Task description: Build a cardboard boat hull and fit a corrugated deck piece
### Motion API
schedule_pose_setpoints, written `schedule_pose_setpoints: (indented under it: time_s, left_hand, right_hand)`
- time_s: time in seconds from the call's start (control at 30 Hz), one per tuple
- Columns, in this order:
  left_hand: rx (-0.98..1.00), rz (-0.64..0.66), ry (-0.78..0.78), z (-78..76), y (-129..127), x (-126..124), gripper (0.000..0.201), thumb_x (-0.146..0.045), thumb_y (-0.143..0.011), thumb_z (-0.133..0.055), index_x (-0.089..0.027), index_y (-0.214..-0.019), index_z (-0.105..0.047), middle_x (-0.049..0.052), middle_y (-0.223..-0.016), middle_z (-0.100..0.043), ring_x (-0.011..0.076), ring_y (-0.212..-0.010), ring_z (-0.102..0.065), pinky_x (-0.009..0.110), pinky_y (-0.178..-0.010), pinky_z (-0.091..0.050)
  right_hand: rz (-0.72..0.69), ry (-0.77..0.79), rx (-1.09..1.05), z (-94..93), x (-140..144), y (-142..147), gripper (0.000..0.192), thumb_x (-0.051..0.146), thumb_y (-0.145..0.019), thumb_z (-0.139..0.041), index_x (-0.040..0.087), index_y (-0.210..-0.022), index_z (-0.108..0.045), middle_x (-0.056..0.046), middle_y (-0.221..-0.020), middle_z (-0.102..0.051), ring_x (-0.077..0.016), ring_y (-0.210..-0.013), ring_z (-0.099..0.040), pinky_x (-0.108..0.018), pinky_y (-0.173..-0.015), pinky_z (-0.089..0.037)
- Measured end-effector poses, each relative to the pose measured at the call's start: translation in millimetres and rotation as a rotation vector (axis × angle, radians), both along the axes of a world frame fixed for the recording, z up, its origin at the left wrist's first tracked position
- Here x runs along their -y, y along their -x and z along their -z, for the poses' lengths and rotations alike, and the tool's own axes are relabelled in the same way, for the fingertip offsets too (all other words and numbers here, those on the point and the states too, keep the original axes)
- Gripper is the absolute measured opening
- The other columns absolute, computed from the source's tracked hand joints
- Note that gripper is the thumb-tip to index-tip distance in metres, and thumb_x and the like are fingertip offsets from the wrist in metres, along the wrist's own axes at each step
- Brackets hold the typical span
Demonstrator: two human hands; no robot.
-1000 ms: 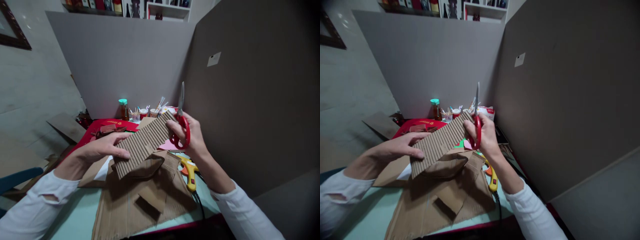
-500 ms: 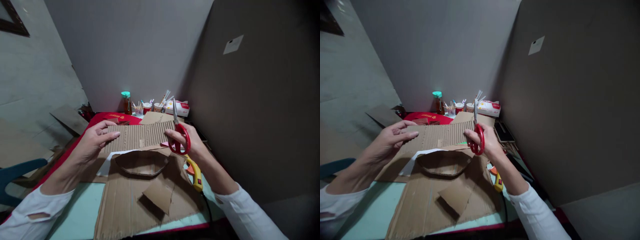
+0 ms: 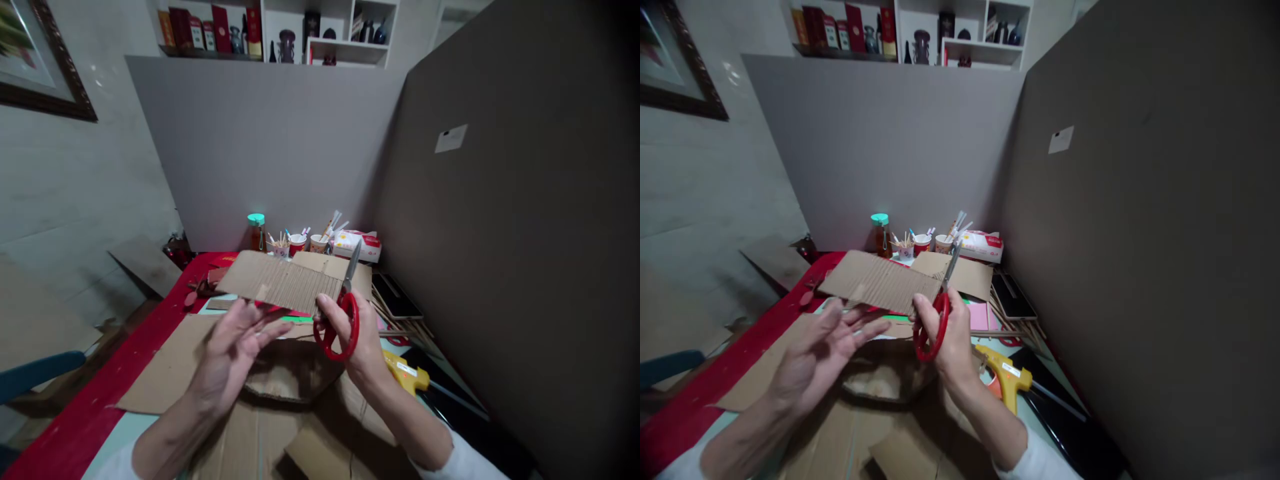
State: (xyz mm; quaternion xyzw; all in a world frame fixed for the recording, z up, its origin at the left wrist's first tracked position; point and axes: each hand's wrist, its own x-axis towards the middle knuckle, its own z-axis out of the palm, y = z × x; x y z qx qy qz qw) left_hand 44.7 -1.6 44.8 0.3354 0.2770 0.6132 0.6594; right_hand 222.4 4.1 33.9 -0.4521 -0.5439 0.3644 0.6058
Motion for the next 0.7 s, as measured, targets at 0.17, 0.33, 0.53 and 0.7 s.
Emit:
schedule_pose_setpoints:
  time_s: [0.17,0.33,0.53,0.7]
  left_hand:
    - [-0.237,0.098,0.105,4.1,-14.0,7.4,0.025,-0.035,-0.081,-0.076,-0.016,-0.097,-0.075,0.006,-0.106,-0.079,0.0188,-0.073,-0.075,0.035,-0.081,-0.062]
    - [-0.286,-0.047,0.124,6.4,-6.5,1.2,0.021,-0.029,-0.073,-0.083,-0.014,-0.087,-0.079,0.006,-0.095,-0.080,0.0181,-0.068,-0.074,0.026,-0.064,-0.062]
    - [-0.132,-0.216,0.204,8.9,11.5,-10.7,0.014,-0.015,-0.064,-0.087,-0.011,-0.074,-0.078,0.006,-0.083,-0.079,0.0194,-0.084,-0.075,0.021,-0.073,-0.062]
    - [-0.064,-0.249,0.159,11.6,19.3,-14.5,0.022,-0.019,-0.068,-0.085,-0.014,-0.088,-0.077,0.007,-0.098,-0.079,0.0237,-0.096,-0.074,0.032,-0.085,-0.063]
  right_hand:
    - [-0.224,0.046,0.095,0.5,3.9,1.9,0.036,0.053,-0.084,-0.070,0.021,-0.088,-0.055,0.005,-0.064,-0.057,-0.0108,-0.052,-0.049,-0.023,-0.048,-0.039]
    - [-0.270,0.105,0.169,1.0,-1.4,-15.8,0.040,0.055,-0.079,-0.074,0.020,-0.091,-0.057,0.005,-0.067,-0.052,-0.0107,-0.054,-0.042,-0.024,-0.052,-0.035]
    - [-0.284,0.075,0.494,-7.2,6.5,-40.1,0.031,0.052,-0.091,-0.061,0.022,-0.097,-0.054,-0.001,-0.090,-0.058,-0.0183,-0.079,-0.049,-0.028,-0.069,-0.038]
    - [-0.368,0.151,0.649,-9.7,12.7,-36.8,0.037,0.059,-0.089,-0.058,0.023,-0.090,-0.049,0.000,-0.083,-0.053,-0.0191,-0.075,-0.046,-0.031,-0.069,-0.039]
